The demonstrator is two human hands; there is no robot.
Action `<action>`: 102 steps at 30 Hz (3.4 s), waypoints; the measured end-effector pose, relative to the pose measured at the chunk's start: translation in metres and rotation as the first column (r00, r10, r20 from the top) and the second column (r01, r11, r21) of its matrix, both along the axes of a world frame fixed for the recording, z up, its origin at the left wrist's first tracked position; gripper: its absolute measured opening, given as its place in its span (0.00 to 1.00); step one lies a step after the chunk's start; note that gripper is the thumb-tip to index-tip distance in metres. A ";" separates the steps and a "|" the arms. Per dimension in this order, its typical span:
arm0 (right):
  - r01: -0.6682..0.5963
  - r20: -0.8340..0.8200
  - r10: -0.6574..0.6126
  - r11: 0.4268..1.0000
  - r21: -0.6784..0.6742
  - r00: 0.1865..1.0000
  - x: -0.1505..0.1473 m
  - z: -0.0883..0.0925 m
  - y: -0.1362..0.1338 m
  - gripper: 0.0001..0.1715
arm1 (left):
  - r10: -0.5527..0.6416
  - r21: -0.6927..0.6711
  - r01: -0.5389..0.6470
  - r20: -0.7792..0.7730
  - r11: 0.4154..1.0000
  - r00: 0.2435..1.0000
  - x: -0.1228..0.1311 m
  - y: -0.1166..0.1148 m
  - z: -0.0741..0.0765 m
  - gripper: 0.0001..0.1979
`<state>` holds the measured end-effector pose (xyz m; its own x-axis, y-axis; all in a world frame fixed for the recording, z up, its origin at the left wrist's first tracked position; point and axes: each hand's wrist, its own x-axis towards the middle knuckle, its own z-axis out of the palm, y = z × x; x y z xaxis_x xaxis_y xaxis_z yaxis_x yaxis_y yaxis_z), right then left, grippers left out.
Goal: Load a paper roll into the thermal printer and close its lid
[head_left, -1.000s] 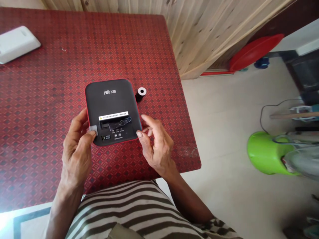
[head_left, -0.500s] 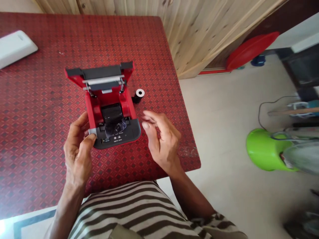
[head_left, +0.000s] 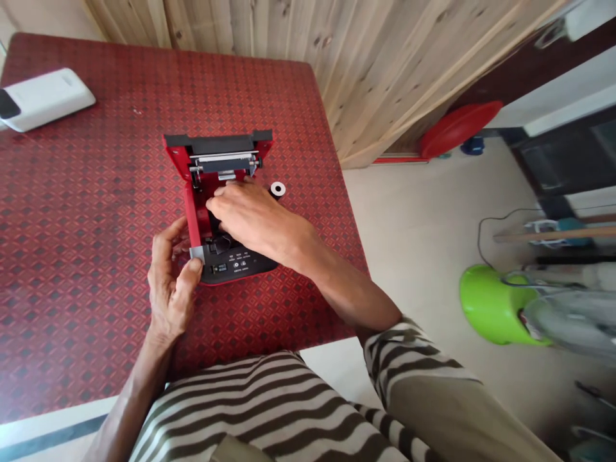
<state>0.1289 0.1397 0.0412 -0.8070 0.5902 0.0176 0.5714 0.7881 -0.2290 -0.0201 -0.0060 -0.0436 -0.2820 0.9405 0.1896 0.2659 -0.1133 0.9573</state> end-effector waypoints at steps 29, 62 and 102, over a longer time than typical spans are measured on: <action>0.258 -0.479 -0.600 0.756 -0.602 0.641 0.120 -0.086 -0.067 0.18 | 0.040 0.014 -0.042 0.098 0.999 0.994 -0.004 0.005 -0.008 0.34; 0.002 -0.189 -0.006 1.000 -0.021 0.982 0.036 -0.003 -0.015 0.14 | 0.003 -0.083 -0.007 -0.052 0.997 0.999 -0.003 0.000 0.007 0.31; -0.083 -0.488 0.104 0.994 0.066 0.867 0.071 -0.018 -0.045 0.16 | 0.195 0.162 -0.198 0.039 0.967 0.980 -0.022 0.084 0.047 0.35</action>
<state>0.2003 0.0951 0.0228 -0.7396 0.5024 0.4479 0.3171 0.8471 -0.4265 -0.0424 0.0778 0.0035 -0.4641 0.8227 0.3283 0.2776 -0.2169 0.9359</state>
